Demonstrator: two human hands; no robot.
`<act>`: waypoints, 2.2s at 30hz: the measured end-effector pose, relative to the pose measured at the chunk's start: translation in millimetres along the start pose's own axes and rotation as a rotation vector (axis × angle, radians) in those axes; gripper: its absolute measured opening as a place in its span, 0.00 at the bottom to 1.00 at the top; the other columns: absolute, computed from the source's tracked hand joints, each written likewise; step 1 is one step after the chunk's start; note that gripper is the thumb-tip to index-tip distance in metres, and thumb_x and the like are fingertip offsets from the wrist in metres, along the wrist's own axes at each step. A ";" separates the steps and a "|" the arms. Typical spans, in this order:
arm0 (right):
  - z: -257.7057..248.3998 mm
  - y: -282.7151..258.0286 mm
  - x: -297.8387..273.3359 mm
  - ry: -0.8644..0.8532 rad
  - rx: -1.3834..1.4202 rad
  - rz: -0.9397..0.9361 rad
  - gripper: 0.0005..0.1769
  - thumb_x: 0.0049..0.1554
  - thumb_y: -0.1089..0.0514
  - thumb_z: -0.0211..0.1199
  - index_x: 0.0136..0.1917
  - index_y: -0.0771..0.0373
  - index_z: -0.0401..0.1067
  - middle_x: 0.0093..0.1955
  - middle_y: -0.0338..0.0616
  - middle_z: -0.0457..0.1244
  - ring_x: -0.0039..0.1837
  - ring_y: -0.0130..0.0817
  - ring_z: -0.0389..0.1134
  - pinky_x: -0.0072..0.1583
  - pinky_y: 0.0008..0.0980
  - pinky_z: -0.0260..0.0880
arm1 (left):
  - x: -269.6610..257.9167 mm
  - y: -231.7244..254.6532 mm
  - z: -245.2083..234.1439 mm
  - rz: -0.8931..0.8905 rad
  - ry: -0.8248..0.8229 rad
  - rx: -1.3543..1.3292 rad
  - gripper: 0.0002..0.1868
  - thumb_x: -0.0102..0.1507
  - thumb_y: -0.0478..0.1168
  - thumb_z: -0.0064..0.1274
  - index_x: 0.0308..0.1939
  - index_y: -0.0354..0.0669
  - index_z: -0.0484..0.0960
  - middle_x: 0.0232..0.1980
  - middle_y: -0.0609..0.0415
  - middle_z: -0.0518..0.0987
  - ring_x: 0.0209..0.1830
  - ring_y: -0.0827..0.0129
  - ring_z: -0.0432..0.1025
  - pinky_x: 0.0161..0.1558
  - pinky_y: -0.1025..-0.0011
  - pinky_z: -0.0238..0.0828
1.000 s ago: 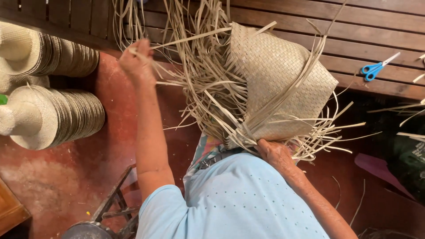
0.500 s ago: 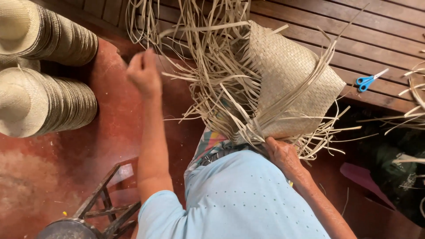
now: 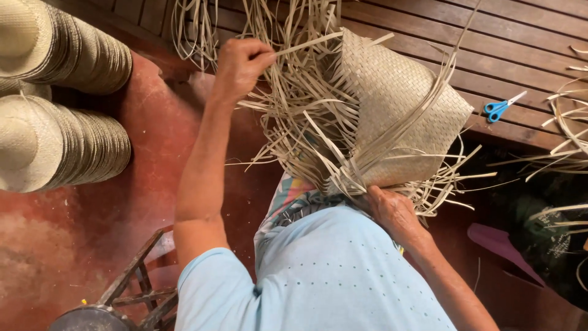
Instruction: Weaving a hat using dried plant fibers on a wooden workbench.
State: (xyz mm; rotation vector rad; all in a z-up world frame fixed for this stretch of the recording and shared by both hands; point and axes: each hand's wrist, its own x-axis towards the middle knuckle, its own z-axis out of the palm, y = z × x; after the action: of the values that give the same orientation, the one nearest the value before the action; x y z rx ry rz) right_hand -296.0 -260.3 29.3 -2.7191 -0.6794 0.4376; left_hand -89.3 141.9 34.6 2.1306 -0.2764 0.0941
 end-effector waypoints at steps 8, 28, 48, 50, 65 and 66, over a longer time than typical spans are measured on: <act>-169.2 -81.1 76.1 0.199 0.025 -0.534 0.17 0.66 0.57 0.54 0.62 0.71 0.72 0.57 0.58 0.66 0.54 0.53 0.69 0.54 0.47 0.69 | -44.7 58.0 -49.1 -0.244 -0.114 0.122 0.07 0.63 0.37 0.55 0.34 0.48 0.89 0.27 0.63 0.83 0.23 0.83 0.75 0.23 0.81 0.66; -112.4 -92.9 232.2 0.293 0.212 -0.830 0.08 0.56 0.74 0.62 0.36 0.69 0.72 0.33 0.46 0.63 0.34 0.40 0.63 0.43 0.42 0.63 | -60.4 92.5 20.0 0.028 0.184 -0.130 0.05 0.57 0.29 0.50 0.26 0.40 0.76 0.24 0.57 0.73 0.23 0.75 0.63 0.23 0.74 0.58; -182.0 -108.6 128.4 0.231 0.307 -0.564 0.05 0.70 0.69 0.61 0.54 0.74 0.75 0.44 0.54 0.68 0.43 0.44 0.70 0.46 0.40 0.68 | -90.9 169.8 16.8 0.184 0.140 -0.147 0.26 0.73 0.31 0.59 0.70 0.50 0.65 0.46 0.58 0.79 0.49 0.71 0.77 0.60 0.73 0.78; -181.2 -103.0 122.0 0.250 0.140 -0.581 0.06 0.69 0.69 0.60 0.50 0.72 0.76 0.38 0.50 0.66 0.37 0.42 0.68 0.39 0.41 0.67 | -88.8 173.9 22.5 0.273 0.138 0.015 0.13 0.74 0.35 0.52 0.62 0.46 0.71 0.44 0.55 0.77 0.45 0.63 0.74 0.53 0.64 0.71; -61.7 -32.0 95.6 0.239 0.592 -0.399 0.11 0.65 0.68 0.54 0.39 0.66 0.68 0.33 0.42 0.61 0.32 0.29 0.59 0.35 0.28 0.60 | -95.2 80.6 71.0 0.291 0.053 0.048 0.11 0.59 0.22 0.49 0.29 0.38 0.83 0.26 0.58 0.76 0.24 0.78 0.67 0.24 0.83 0.68; -57.5 -28.6 87.3 0.236 0.594 -0.399 0.11 0.65 0.68 0.54 0.39 0.66 0.68 0.33 0.42 0.61 0.32 0.29 0.59 0.35 0.28 0.60 | -98.2 68.0 69.9 0.287 0.053 0.048 0.11 0.59 0.22 0.49 0.29 0.38 0.83 0.26 0.58 0.76 0.24 0.78 0.67 0.24 0.83 0.68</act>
State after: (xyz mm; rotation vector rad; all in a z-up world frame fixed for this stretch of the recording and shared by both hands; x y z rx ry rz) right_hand -213.2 -205.4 72.9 -1.9788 -0.8397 0.1755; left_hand -203.4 63.6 35.2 2.1204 -0.5523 0.3267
